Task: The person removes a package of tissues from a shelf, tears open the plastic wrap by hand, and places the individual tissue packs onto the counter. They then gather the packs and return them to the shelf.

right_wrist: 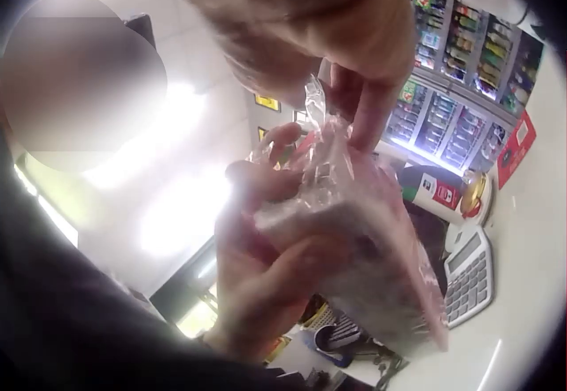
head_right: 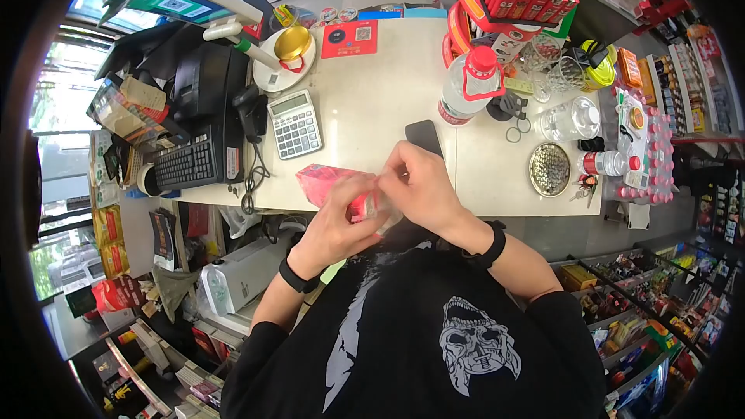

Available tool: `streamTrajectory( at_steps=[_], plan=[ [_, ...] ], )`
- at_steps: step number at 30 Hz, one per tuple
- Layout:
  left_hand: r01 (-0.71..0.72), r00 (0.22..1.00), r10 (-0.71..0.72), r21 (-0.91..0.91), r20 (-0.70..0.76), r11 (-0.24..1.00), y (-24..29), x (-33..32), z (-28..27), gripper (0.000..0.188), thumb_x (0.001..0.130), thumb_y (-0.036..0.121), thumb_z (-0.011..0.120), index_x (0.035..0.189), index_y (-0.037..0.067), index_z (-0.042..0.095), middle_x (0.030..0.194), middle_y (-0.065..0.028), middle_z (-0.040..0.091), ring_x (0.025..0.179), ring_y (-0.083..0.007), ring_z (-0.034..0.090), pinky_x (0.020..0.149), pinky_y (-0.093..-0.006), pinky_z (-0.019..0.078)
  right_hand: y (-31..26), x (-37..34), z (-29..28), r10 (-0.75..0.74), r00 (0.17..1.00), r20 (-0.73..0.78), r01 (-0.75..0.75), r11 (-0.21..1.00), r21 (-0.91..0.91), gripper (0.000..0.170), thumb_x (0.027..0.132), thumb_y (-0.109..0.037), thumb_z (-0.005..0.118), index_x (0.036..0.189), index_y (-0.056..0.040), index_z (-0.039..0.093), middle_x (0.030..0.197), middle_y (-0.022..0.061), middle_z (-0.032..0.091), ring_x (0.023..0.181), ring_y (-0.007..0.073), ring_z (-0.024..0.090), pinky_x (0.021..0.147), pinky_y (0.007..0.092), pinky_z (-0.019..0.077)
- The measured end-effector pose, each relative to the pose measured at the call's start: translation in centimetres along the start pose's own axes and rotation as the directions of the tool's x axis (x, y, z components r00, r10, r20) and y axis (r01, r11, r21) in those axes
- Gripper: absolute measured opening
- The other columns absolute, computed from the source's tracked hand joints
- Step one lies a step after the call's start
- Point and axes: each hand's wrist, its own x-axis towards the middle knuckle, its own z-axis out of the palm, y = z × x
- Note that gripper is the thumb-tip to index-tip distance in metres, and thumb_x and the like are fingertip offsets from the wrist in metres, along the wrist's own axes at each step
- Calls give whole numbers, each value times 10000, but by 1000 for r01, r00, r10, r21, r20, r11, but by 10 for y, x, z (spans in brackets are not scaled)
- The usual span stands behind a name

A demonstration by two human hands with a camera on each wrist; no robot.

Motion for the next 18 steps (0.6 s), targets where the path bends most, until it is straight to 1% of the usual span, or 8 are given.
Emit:
streamTrajectory(
  at_steps=[1,4,8,10,11,14,15,18],
  plan=[
    [-4,1000,4,7,1,1000,-2,-2,1,496,564,58,886,1030,97,720,1414,-187,450,1280,-408,528,1045,-529,497,2,1,1,57,998,19,-59,996,72,86,927,-46,643,914,16,585,824,77,649,730,123,633,638,284,530],
    [15,1000,-14,16,-26,1000,-4,-4,1,470,572,51,880,1010,98,716,1410,-187,455,1303,-414,513,1066,-542,486,8,5,2,37,997,66,-49,978,202,90,960,-56,623,943,28,595,869,77,662,789,114,637,698,300,569],
    [120,990,-122,-40,-70,992,-11,-5,10,359,668,-1,811,991,101,694,1367,-187,522,1275,-417,537,1041,-508,490,13,11,4,-60,990,127,46,993,109,72,981,-43,607,975,28,599,918,93,641,824,148,649,750,320,583],
    [104,991,-107,-49,-79,993,-17,-8,18,370,685,8,818,1020,100,691,1396,-200,504,1277,-428,535,1044,-510,487,22,11,7,-143,981,128,141,990,20,51,984,-24,610,995,26,603,951,85,625,814,132,634,745,303,552],
    [99,991,-103,-53,-83,994,-18,-10,20,376,693,12,822,1034,99,689,1410,-207,495,1278,-433,534,1046,-511,486,24,11,6,-171,973,154,179,983,-36,49,974,-20,615,996,23,606,952,98,620,814,157,642,747,312,552],
    [208,930,-332,-515,-160,832,-8,-18,16,369,740,65,858,1056,66,669,1399,-235,493,1335,-429,504,1101,-531,445,28,6,-3,-226,941,251,270,950,-157,56,945,-7,629,993,14,611,952,126,611,817,219,661,750,334,552],
    [196,902,-363,-528,-232,826,-5,-17,16,318,786,91,841,1032,45,644,1221,-203,610,1176,-362,630,983,-445,521,28,1,-4,-230,931,282,285,943,-172,59,935,-1,634,988,11,611,950,127,610,819,231,662,748,338,551],
    [480,850,-519,-276,-88,833,2,-23,21,290,784,85,832,994,39,637,1028,-140,664,934,-287,699,799,-370,562,27,-12,-2,-223,915,336,299,934,-194,76,904,11,643,972,3,610,959,130,619,828,269,672,742,353,550]
  ],
)
